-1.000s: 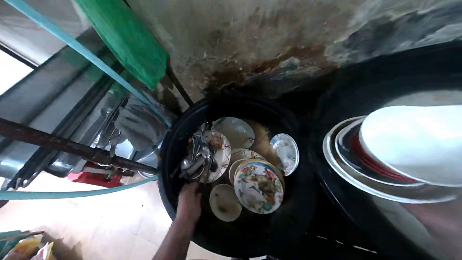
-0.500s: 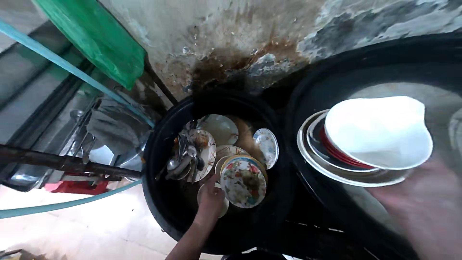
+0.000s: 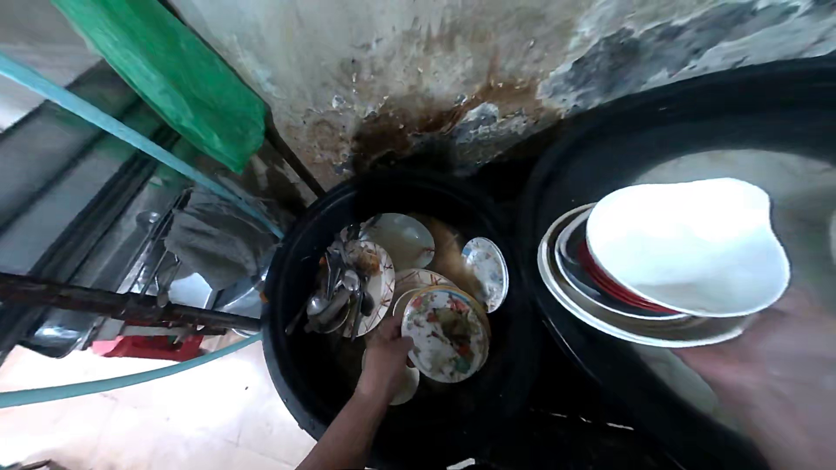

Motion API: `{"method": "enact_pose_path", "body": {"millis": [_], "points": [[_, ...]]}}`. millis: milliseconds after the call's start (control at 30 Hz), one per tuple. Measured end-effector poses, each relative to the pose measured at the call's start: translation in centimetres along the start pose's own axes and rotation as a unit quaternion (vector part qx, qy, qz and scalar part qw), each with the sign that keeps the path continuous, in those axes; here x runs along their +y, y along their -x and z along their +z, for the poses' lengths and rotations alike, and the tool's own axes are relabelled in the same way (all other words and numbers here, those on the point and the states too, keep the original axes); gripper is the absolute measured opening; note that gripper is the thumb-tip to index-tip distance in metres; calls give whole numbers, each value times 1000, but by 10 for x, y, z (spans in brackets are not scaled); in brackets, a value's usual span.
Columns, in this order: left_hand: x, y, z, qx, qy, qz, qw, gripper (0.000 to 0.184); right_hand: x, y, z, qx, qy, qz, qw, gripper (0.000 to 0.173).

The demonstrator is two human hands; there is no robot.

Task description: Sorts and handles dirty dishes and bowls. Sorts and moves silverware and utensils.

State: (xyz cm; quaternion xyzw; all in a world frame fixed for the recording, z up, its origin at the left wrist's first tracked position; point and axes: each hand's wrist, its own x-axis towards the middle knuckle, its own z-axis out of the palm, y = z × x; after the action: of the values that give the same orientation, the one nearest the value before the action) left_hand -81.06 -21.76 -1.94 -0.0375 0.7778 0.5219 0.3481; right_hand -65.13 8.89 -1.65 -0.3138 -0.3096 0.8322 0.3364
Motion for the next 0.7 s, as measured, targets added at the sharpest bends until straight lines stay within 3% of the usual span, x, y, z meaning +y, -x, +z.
{"method": "enact_pose_path", "body": {"millis": [200,333,400,533,700], "points": [[39,-23,-12,77,41,68,994,29,-5,8,9,-4,1,13,1000,46],[88,-73,-24,122,-65,145,980,34,-7,9,16,16,-17,12,1000,42],[113,-99,-22,136,-146,138,970,34,-9,9,16,-18,-12,7,1000,41],[141,-145,-3,85,-307,104,942,33,-10,8,18,-65,35,-35,997,45],[161,-148,50,-26,-531,11,847,38,-15,12,27,-26,61,-31,997,41]]}}
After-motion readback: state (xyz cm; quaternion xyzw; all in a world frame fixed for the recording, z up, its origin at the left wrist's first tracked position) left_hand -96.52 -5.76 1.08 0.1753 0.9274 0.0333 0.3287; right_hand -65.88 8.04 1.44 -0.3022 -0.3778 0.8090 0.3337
